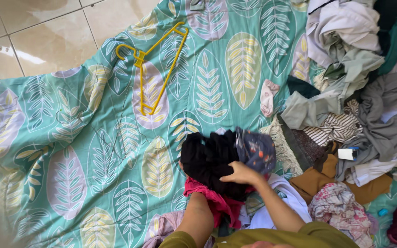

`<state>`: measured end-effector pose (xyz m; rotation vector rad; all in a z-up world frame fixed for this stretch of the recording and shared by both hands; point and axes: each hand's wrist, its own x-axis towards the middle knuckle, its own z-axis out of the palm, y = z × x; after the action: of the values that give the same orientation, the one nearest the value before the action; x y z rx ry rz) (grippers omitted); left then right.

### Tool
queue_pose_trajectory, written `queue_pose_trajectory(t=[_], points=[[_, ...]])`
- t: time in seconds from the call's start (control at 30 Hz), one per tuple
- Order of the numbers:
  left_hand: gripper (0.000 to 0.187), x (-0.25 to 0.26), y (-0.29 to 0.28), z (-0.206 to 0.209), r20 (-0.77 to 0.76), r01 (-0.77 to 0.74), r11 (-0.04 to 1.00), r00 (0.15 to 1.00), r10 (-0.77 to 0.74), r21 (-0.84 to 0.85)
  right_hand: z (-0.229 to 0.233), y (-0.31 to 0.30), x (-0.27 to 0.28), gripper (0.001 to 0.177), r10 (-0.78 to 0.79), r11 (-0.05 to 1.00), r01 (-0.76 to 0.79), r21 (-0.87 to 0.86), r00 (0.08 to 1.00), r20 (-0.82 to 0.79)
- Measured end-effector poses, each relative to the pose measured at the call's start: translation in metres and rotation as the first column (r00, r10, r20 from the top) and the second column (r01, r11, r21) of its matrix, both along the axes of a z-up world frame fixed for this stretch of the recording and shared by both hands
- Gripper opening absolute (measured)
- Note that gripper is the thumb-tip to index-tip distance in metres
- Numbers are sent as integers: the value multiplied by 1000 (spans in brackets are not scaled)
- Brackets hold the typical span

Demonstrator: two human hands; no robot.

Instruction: The person folds clothes by hand while sitting on a bed, including a purple cloth and a red pair of shorts.

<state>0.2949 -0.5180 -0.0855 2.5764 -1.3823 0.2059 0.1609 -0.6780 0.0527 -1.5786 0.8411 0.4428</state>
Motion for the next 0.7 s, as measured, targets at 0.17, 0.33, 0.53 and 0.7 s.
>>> queue_pose_trajectory(t=[0.17, 0.33, 0.53, 0.7], points=[[43, -5, 13, -1, -4, 4, 1000, 1000, -4, 13, 8, -104, -8, 11, -78, 954, 205, -221, 875, 478], [43, 7, 11, -3, -13, 31, 999, 999, -30, 11, -3, -199, 32, 68, -391, 187, 520, -833, 818, 423], [42, 21, 5, 14, -20, 30, 1000, 999, -30, 8, -44, -206, 52, 75, -575, 255, 517, -817, 760, 301], [42, 22, 9, 23, -54, -10, 999, 998, 12, 33, -59, -218, 78, 65, -439, 257, 677, -690, 718, 540]])
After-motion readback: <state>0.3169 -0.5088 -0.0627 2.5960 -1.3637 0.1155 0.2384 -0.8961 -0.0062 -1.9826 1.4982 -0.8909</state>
